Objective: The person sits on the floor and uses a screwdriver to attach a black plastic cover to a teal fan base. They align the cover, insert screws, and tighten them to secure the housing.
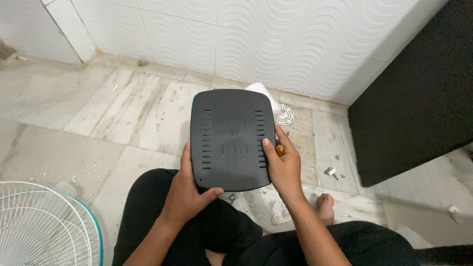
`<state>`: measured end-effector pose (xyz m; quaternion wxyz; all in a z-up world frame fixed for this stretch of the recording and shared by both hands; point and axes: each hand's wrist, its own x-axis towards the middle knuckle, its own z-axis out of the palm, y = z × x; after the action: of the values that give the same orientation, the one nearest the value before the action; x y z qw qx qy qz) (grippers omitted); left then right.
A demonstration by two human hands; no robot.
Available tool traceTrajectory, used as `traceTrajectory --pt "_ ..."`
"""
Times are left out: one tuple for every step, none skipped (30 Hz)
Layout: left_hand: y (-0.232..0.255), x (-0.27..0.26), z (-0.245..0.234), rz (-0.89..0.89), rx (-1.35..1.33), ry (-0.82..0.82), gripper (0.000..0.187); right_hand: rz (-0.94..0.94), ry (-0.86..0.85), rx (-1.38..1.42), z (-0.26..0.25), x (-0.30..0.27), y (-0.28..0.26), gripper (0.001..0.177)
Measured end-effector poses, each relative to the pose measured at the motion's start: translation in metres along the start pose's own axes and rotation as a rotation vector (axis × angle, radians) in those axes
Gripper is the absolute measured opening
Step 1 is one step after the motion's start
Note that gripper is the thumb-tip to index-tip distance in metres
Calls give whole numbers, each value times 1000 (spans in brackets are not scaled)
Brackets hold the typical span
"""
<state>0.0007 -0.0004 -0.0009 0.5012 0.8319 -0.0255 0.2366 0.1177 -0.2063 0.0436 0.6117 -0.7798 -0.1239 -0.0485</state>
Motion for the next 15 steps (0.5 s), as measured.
traceTrajectory --pt "-1 1 2 -28 16 -4 136 24 -32 60 0 1 -2 58" --pt "-2 2 4 -57 32 -10 136 50 -64 120 0 1 -4 60" --pt "-2 2 6 -86 48 -15 137 77 -95 179 -1 0 -6 62" --pt "-2 1 6 -61 34 -4 137 108 -107 204 -2 0 -8 63" --pt "-1 0 5 -36 20 7 138 140 -119 229 -3 0 -10 64" --pt "0 1 3 -9 8 18 138 169 -130 257 -3 0 -12 65" --pt "1 1 2 -4 16 24 138 157 -134 266 -2 0 -13 64" --pt "2 2 3 1 22 31 137 146 -138 273 -3 0 -13 63" --pt "2 2 3 6 28 37 137 135 -141 281 -3 1 -13 63" --pt "1 3 4 -11 18 37 137 110 -132 269 -3 1 -12 62" --pt "0 3 4 -27 8 37 138 86 -123 257 -2 1 -11 61" --pt "-1 3 5 -45 0 38 138 63 -116 246 -1 1 -10 60" --pt "-2 2 5 -37 2 44 137 64 -108 230 0 1 -8 60" --pt "-3 1 4 -28 5 51 136 64 -100 215 1 2 -8 59" --pt "-3 1 3 -20 8 57 134 64 -93 199 2 3 -7 59"
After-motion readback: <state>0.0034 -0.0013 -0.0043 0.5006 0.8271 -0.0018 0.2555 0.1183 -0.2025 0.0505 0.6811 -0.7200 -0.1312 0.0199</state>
